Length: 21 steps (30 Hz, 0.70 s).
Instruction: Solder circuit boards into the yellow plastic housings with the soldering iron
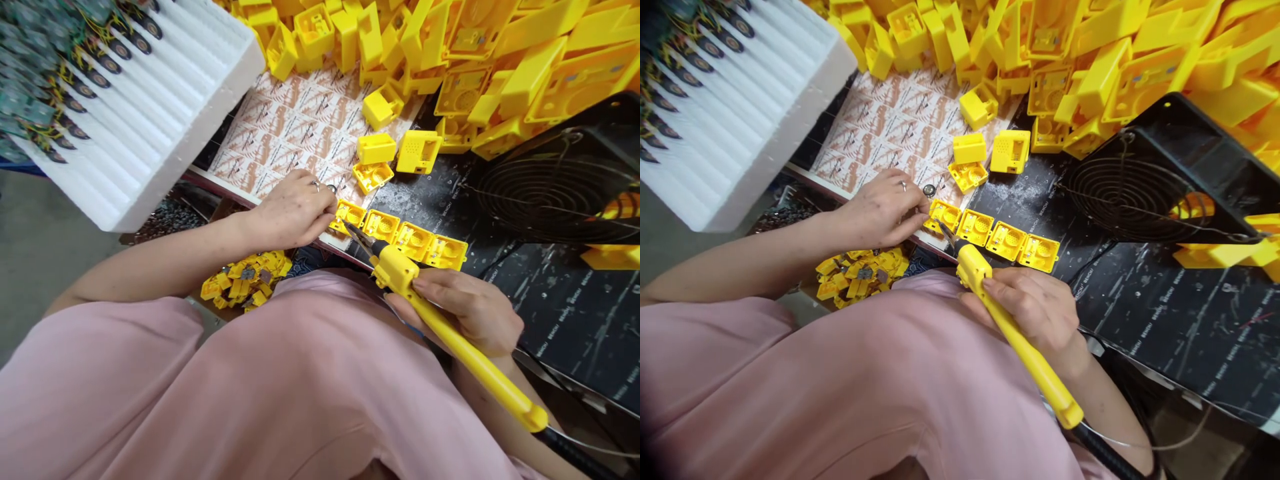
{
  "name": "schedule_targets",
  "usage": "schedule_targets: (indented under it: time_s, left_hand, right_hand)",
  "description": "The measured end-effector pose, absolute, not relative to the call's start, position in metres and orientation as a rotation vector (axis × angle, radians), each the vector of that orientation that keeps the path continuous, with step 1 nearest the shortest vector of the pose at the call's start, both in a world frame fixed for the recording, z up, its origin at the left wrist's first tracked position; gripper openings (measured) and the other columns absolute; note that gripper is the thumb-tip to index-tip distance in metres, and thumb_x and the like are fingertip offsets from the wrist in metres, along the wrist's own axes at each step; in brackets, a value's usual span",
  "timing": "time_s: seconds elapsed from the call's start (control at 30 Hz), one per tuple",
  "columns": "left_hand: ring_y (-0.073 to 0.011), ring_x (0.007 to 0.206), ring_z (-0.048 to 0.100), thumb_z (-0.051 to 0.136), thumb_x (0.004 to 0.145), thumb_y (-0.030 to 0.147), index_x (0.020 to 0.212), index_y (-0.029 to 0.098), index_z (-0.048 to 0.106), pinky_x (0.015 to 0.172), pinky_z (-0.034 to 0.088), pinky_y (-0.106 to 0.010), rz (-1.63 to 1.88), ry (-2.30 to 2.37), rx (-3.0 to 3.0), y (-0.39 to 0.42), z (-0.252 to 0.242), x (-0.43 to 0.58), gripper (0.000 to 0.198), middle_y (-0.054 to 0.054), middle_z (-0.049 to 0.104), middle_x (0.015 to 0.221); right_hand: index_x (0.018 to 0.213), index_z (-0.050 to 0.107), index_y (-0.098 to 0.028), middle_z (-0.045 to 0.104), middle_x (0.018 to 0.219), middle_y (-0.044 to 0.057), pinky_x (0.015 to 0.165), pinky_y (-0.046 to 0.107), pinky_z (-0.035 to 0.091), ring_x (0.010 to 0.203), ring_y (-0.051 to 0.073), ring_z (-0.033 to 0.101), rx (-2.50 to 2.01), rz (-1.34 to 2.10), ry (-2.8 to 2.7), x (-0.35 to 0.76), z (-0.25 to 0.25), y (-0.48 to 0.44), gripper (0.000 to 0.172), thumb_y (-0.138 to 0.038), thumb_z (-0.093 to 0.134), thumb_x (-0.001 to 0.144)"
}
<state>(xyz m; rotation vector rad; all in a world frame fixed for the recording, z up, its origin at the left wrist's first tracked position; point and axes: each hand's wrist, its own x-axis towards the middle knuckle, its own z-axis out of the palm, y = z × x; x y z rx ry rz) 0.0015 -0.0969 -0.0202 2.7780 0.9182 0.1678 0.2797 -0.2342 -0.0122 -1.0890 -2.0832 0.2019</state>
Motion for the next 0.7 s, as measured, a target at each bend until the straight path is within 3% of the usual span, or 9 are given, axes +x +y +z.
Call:
schedule_targets:
  time_s: [0.2,0.33,0.4,0.7]
  left_hand:
    - [-0.0247,0.077,0.064,0.039,0.097,0.027,0.086,0.018,0.068,0.089,0.050,-0.044,0.147,0.922,2.846,-0.097,-0.020,0.007,0.033,-0.007,0.070,0.077]
    - [-0.0259,0.074,0.066,0.033,0.098,0.027,0.083,0.017,0.067,0.088,0.053,-0.046,0.136,0.938,2.953,-0.099,-0.020,0.012,0.039,-0.008,0.070,0.073]
    - [-0.0264,0.075,0.066,0.032,0.098,0.028,0.082,0.016,0.067,0.089,0.054,-0.046,0.121,0.959,2.988,-0.100,-0.020,0.013,0.040,-0.009,0.070,0.072]
    - [-0.0252,0.073,0.066,0.038,0.095,0.027,0.080,0.017,0.067,0.089,0.053,-0.045,0.112,0.941,2.960,-0.095,-0.019,0.015,0.035,-0.007,0.068,0.070]
  right_hand:
    - [0.098,0.062,-0.017,0.076,0.082,0.000,0.065,0.020,0.060,0.069,0.012,0.074,-1.040,0.183,-2.142,0.272,0.002,-0.225,0.033,-0.010,0.088,0.078]
    - [0.097,0.063,-0.015,0.076,0.084,0.005,0.074,0.025,0.063,0.076,0.015,0.075,-1.035,0.281,-2.240,0.268,0.016,-0.220,0.030,-0.004,0.085,0.079]
    - [0.095,0.064,-0.015,0.076,0.083,0.006,0.070,0.026,0.062,0.074,0.016,0.075,-0.980,0.276,-2.266,0.269,0.020,-0.219,0.026,-0.006,0.084,0.081]
    - [0.101,0.066,-0.022,0.076,0.091,-0.001,0.071,0.023,0.060,0.076,0.013,0.074,-1.154,0.256,-2.251,0.291,0.014,-0.237,0.028,-0.007,0.081,0.082]
